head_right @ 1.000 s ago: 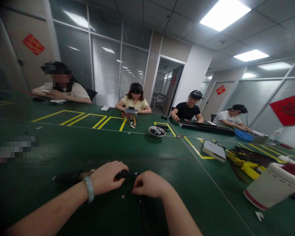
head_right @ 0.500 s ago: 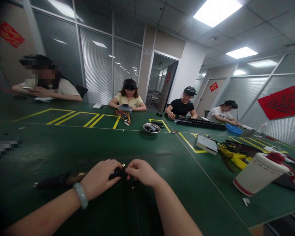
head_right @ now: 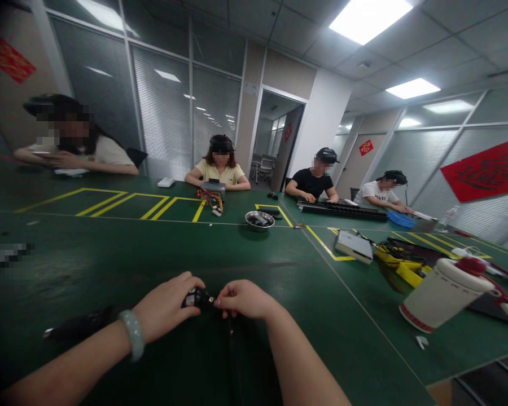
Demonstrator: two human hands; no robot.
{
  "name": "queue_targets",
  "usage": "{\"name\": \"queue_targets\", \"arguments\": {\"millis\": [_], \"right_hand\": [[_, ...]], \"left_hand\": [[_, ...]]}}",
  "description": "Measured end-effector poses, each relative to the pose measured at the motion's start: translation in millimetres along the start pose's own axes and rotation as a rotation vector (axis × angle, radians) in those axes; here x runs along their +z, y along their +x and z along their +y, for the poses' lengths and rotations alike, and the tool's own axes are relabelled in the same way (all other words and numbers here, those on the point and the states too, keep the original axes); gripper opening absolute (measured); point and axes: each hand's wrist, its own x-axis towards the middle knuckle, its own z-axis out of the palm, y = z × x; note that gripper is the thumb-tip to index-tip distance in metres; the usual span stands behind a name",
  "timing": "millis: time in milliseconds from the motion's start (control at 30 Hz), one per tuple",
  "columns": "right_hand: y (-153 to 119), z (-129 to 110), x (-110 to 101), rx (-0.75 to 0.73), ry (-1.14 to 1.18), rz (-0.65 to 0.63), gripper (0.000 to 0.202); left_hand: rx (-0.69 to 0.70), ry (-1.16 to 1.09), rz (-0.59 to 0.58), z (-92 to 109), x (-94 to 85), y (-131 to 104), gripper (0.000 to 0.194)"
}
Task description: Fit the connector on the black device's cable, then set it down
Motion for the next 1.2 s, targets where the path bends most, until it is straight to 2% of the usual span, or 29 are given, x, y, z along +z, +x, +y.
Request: {"name": "queue_targets", "arguments": {"millis": [233,300,400,567,667,767,833,1033,1200], "right_hand": [[3.2,-1.1,8.2,-0.021,0.071,-0.058,0.019],[3.8,0.0,9.9,-0.033,0.068,-0.047,0.018],[5.0,3.5,9.9,-0.042,0.035,0.047,0.016],[7.7,8.1,4.4,-0.059,0.002,0.178,0.016],[10.5,7.4,4.0,-0.109,0.008,0.264,0.016],[14.3,5.2,8.9,-0.162,-0.008,0.425,0.015],[15.1,3.2,13.3,-0.182,-0.044,0.489,0.015],[6.6,-2.5,20.4,-0.097,-0.223,0.330,0.014],[2.5,-3.3,17.9,-0.076,-0.315,0.311,0.012]], "left_hand": [[0.116,0.114,0.137,-3.0,-3.7,4.2,0.030],[0.139,0.137,0.135,-5.7,-5.6,5.8,0.032],[0.157,0.129,0.107,-4.9,-7.9,5.1,0.032],[0.176,0.134,0.140,9.1,-7.5,-3.0,0.025],[0.161,0.146,0.136,15.1,-2.1,-6.4,0.020],[0.137,0.123,0.140,15.8,5.4,-6.8,0.017],[0.138,0.118,0.143,14.7,8.8,-6.0,0.016],[0.178,0.113,0.130,12.6,8.3,-5.2,0.019],[0.180,0.070,0.121,12.1,6.9,-4.9,0.017]]}}
